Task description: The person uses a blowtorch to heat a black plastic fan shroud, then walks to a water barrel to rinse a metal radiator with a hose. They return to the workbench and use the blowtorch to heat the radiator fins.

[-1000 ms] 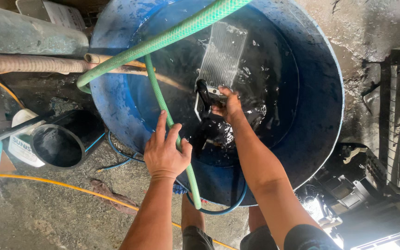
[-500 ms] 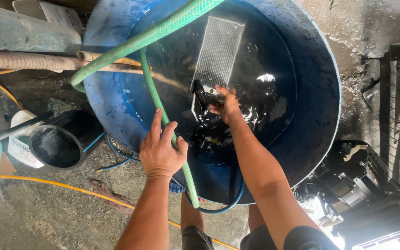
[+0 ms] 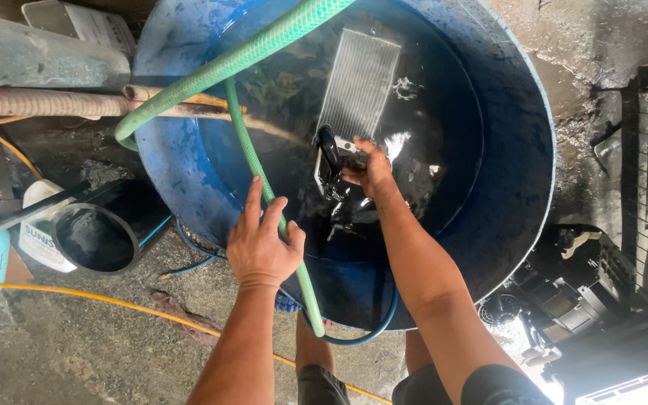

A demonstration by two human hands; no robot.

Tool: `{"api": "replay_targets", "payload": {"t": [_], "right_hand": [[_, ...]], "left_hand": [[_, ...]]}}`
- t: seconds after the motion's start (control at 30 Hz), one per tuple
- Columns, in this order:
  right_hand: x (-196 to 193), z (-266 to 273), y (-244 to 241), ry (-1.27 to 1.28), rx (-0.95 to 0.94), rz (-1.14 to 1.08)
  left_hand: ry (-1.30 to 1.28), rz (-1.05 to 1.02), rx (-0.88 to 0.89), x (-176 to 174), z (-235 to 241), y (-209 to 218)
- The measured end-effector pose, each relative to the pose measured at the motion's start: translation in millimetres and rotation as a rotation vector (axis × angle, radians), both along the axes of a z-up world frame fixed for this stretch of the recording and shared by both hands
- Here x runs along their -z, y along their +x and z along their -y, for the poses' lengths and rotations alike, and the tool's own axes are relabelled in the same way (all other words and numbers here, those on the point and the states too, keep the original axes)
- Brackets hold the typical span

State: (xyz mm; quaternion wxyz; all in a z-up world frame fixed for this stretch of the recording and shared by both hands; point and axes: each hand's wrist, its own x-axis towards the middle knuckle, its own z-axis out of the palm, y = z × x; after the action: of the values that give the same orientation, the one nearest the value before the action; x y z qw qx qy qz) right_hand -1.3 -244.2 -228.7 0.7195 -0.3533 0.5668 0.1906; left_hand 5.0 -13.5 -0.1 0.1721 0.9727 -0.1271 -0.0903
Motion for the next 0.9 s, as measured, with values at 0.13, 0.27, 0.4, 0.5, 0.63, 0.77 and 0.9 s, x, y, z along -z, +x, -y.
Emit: {"api": "replay_targets", "payload": {"t": [0.13, 0.27, 0.4, 0.5, 0.63, 0.77, 0.9], "right_hand": [[6.4, -0.3, -1.7, -0.026, 0.007, 0.002], [14.5, 1.7, -6.0, 0.025, -0.007, 0.067], [14.1, 1.1, -5.8, -0.037, 0.001, -0.018], [7.3, -0.1, -1.2, 0.011, 0.015, 0.000], [-5.9, -0.2, 1.9, -0.040, -0.023, 0.009], [-15.8, -2.7, 6.3, -0.056, -0.017, 0.033], [-20.2, -2.7, 6.1, -0.056, -0.064, 0.056]], "left_hand": [[0.026, -0.027, -0.002, 0.1, -0.5, 0.1], [0.028, -0.029, -0.002, 0.4, -0.3, -0.1], [0.020, -0.023, 0.003, 0.2, -0.3, 0.0], [0.025, -0.035, 0.002, 0.3, -0.2, 0.3], [0.023, -0.041, -0.005, 0.4, -0.3, -1.2], [0.025, 0.017, 0.015, 1.4, -1.6, -1.8], [0.024, 0.027, -0.001, 4.8, -2.2, -3.9]]}}
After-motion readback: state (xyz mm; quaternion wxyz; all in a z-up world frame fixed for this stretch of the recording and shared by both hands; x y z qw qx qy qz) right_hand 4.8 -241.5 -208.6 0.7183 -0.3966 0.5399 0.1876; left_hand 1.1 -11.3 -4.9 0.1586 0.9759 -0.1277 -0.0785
